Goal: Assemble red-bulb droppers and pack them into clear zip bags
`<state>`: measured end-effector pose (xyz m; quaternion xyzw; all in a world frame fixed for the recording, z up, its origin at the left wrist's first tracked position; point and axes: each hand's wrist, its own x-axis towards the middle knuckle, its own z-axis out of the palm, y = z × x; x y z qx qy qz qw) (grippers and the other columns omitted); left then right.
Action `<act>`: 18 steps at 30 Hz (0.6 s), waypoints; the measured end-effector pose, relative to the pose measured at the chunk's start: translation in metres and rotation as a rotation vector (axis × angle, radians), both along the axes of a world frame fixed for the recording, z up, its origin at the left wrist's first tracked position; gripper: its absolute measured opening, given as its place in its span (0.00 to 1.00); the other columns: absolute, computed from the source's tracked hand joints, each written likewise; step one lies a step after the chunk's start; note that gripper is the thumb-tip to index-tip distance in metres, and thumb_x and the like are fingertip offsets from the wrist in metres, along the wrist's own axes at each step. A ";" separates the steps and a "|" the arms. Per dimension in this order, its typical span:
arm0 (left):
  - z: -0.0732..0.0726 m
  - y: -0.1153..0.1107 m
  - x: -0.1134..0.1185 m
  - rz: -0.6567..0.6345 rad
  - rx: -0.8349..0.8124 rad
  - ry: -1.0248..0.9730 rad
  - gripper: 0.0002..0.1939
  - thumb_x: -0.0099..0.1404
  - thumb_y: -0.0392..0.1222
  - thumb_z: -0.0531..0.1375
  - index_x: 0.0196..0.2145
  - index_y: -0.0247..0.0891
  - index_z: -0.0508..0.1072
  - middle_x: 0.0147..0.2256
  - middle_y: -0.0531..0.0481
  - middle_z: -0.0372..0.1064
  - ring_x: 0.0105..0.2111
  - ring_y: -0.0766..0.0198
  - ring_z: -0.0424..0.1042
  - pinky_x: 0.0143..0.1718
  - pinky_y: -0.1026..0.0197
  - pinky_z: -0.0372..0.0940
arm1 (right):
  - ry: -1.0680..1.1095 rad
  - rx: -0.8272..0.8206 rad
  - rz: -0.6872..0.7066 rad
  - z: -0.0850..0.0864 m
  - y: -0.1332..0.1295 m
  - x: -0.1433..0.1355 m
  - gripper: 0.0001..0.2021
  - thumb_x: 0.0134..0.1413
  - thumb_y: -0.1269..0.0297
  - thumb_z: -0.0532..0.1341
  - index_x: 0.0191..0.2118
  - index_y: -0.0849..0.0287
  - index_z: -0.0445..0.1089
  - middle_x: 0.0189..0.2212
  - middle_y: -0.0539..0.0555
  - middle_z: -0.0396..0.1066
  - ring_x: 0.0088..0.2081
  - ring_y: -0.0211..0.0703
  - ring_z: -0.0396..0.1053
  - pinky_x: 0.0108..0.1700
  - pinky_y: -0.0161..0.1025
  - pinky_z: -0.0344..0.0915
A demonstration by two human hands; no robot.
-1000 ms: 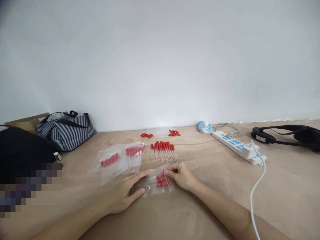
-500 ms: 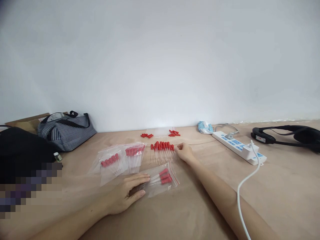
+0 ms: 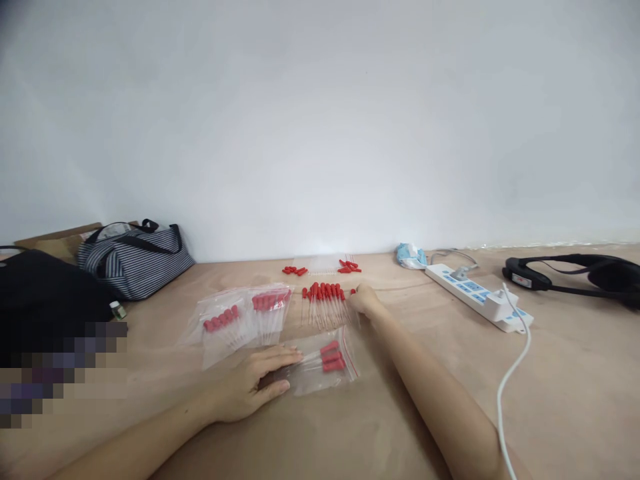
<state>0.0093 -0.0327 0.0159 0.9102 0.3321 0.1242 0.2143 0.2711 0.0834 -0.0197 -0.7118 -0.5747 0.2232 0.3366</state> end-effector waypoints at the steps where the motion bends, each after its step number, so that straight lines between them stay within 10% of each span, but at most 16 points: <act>1: -0.001 0.000 0.000 -0.001 0.001 -0.003 0.19 0.61 0.42 0.52 0.51 0.46 0.62 0.51 0.53 0.62 0.52 0.59 0.58 0.53 0.54 0.53 | -0.009 -0.012 -0.009 0.001 -0.003 0.004 0.05 0.41 0.69 0.57 0.20 0.63 0.67 0.20 0.57 0.70 0.28 0.45 0.68 0.26 0.34 0.57; 9: -0.005 0.001 0.000 -0.007 0.009 -0.025 0.19 0.61 0.41 0.52 0.51 0.44 0.62 0.51 0.52 0.62 0.52 0.60 0.58 0.53 0.56 0.53 | -0.091 -0.030 -0.119 -0.002 -0.008 0.009 0.13 0.42 0.68 0.58 0.37 0.66 0.65 0.38 0.67 0.68 0.40 0.52 0.66 0.35 0.39 0.59; 18: -0.006 0.002 -0.001 -0.008 0.006 -0.034 0.19 0.61 0.42 0.53 0.51 0.45 0.63 0.51 0.52 0.62 0.52 0.59 0.59 0.53 0.54 0.54 | 0.097 0.098 -0.074 0.000 -0.024 0.017 0.16 0.50 0.68 0.50 0.46 0.62 0.58 0.27 0.54 0.66 0.29 0.41 0.67 0.30 0.34 0.61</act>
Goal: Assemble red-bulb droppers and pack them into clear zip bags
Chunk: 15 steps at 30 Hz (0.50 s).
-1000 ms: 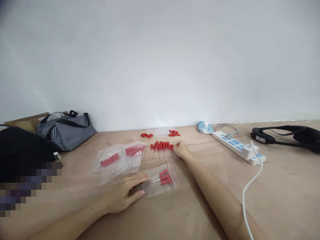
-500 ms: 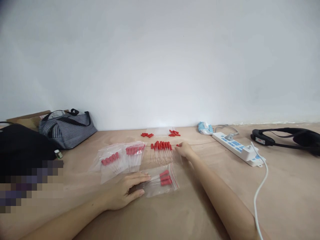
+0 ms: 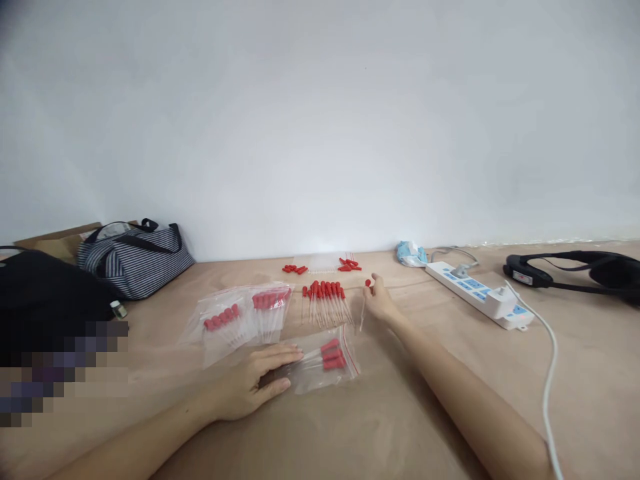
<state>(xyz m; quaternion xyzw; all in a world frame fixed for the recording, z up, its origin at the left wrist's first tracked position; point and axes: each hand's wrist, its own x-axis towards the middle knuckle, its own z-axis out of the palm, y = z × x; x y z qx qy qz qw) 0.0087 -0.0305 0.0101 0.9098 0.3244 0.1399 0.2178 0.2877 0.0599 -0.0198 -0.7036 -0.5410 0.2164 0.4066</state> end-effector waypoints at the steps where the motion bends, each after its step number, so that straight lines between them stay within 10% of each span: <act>1: 0.000 0.000 0.000 -0.002 0.002 0.000 0.19 0.61 0.43 0.53 0.50 0.45 0.63 0.51 0.52 0.62 0.52 0.59 0.59 0.53 0.54 0.54 | 0.060 0.043 0.020 -0.002 -0.007 0.002 0.17 0.51 0.66 0.48 0.49 0.61 0.55 0.26 0.51 0.64 0.26 0.39 0.65 0.28 0.34 0.61; 7: 0.002 -0.001 0.001 0.016 0.007 0.011 0.19 0.61 0.43 0.53 0.51 0.45 0.63 0.51 0.52 0.62 0.52 0.58 0.59 0.53 0.54 0.53 | 0.645 0.357 0.137 -0.018 -0.053 0.003 0.22 0.47 0.54 0.53 0.48 0.53 0.49 0.23 0.43 0.55 0.19 0.32 0.60 0.24 0.35 0.64; 15: -0.001 0.000 0.000 0.009 0.020 0.012 0.19 0.61 0.43 0.53 0.51 0.43 0.63 0.51 0.51 0.62 0.52 0.59 0.59 0.53 0.54 0.53 | 0.730 0.304 0.197 -0.013 -0.072 -0.017 0.23 0.42 0.49 0.58 0.43 0.54 0.51 0.24 0.43 0.56 0.22 0.33 0.63 0.29 0.37 0.65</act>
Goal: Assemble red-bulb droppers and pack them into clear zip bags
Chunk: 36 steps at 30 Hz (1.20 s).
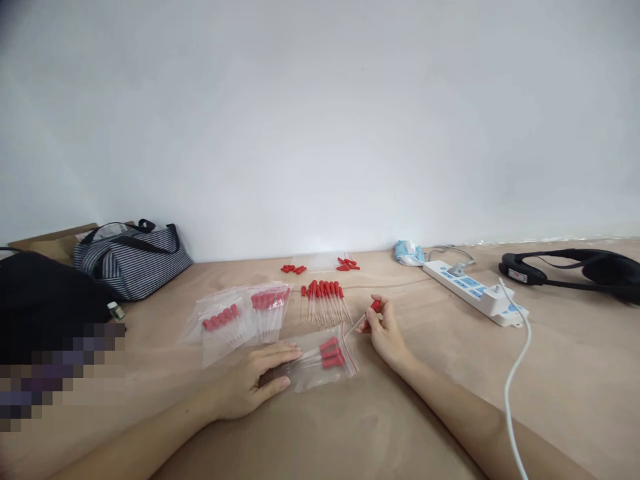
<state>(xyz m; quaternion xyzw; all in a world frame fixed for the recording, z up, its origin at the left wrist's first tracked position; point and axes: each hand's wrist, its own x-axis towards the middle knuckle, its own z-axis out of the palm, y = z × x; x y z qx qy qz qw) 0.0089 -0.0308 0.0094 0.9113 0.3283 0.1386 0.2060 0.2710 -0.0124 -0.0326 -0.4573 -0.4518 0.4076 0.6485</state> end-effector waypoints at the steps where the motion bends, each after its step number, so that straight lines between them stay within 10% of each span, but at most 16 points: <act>1: -0.001 0.000 0.000 0.000 -0.001 -0.003 0.19 0.61 0.43 0.53 0.51 0.43 0.63 0.51 0.51 0.62 0.52 0.59 0.59 0.53 0.54 0.53 | 0.009 -0.007 0.017 0.001 -0.002 -0.002 0.23 0.42 0.49 0.58 0.42 0.54 0.51 0.23 0.43 0.56 0.22 0.33 0.63 0.29 0.37 0.64; 17: 0.000 0.000 -0.001 0.002 0.006 -0.009 0.20 0.61 0.43 0.53 0.51 0.43 0.62 0.51 0.50 0.62 0.52 0.58 0.59 0.53 0.53 0.53 | 0.066 -0.115 0.076 -0.001 -0.018 -0.006 0.25 0.33 0.48 0.64 0.34 0.55 0.54 0.23 0.43 0.60 0.24 0.34 0.64 0.30 0.35 0.62; 29: 0.003 -0.002 0.000 0.023 -0.002 0.032 0.20 0.60 0.43 0.53 0.51 0.44 0.62 0.51 0.50 0.61 0.52 0.58 0.58 0.53 0.54 0.53 | -0.286 -0.159 0.555 0.005 -0.020 -0.010 0.17 0.40 0.52 0.61 0.31 0.61 0.63 0.24 0.50 0.70 0.21 0.33 0.64 0.21 0.30 0.57; 36: 0.009 -0.004 0.003 0.036 -0.003 0.052 0.21 0.60 0.42 0.54 0.51 0.43 0.62 0.51 0.50 0.62 0.52 0.58 0.59 0.52 0.53 0.54 | -0.248 -0.115 0.475 -0.004 -0.012 -0.013 0.15 0.40 0.53 0.61 0.29 0.61 0.65 0.26 0.51 0.71 0.26 0.37 0.68 0.26 0.34 0.64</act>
